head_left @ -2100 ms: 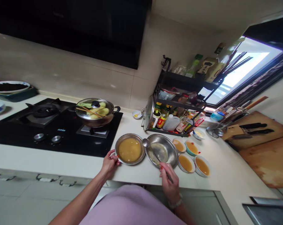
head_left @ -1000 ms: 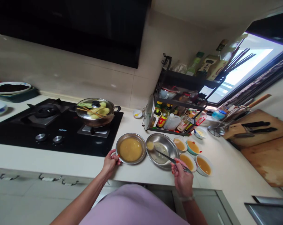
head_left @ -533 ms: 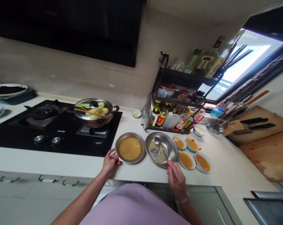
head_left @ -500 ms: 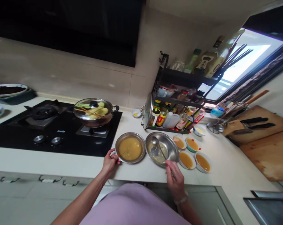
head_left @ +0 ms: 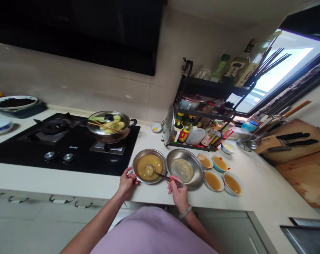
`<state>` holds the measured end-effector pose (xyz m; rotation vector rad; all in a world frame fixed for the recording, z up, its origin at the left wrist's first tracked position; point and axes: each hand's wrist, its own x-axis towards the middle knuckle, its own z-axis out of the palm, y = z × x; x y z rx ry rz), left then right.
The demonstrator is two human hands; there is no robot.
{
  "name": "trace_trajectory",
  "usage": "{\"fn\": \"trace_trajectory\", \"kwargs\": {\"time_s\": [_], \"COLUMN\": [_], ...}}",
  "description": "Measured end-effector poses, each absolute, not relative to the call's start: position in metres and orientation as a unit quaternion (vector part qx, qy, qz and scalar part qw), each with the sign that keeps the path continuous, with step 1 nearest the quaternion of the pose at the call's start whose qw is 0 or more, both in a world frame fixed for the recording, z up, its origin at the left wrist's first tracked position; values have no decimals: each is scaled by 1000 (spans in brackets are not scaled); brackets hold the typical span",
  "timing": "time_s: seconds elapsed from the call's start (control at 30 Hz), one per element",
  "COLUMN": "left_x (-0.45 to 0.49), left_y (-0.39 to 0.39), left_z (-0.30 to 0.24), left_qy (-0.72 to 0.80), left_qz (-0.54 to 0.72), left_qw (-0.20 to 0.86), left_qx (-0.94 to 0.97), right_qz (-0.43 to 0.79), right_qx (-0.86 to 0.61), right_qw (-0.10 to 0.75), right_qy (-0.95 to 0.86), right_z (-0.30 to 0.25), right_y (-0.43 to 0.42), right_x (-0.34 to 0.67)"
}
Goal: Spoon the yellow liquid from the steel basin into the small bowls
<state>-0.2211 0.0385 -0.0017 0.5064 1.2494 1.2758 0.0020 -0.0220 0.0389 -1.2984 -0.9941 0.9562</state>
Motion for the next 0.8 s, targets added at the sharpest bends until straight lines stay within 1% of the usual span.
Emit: {"fn": "trace_trajectory", "kwargs": {"time_s": [0.1,0.47,0.67,0.73,0.8], "left_x": [-221,-222,-222,-222,-222], "left_y": [39,39,39,39,40], "left_z": [-2,-6,-6,-5,-4], "left_qy": [539,529,529,531,534], "left_qz": [550,556,556,555,554], "left_qw": [601,603,603,603,601], "left_qx": [215,216,217,215,215], "right_qz": [414,410,322,280,239], "right_qx": [-554,-559,-597,-618,-639], "right_qw": [620,678,694,684,656], "right_qy": [-371,-245,-242,-269,-325], "right_z": [46,76,88,83,75], "right_y": [-22,-33,-40,-43,-48], "right_x": [7,40,78,90,98]}}
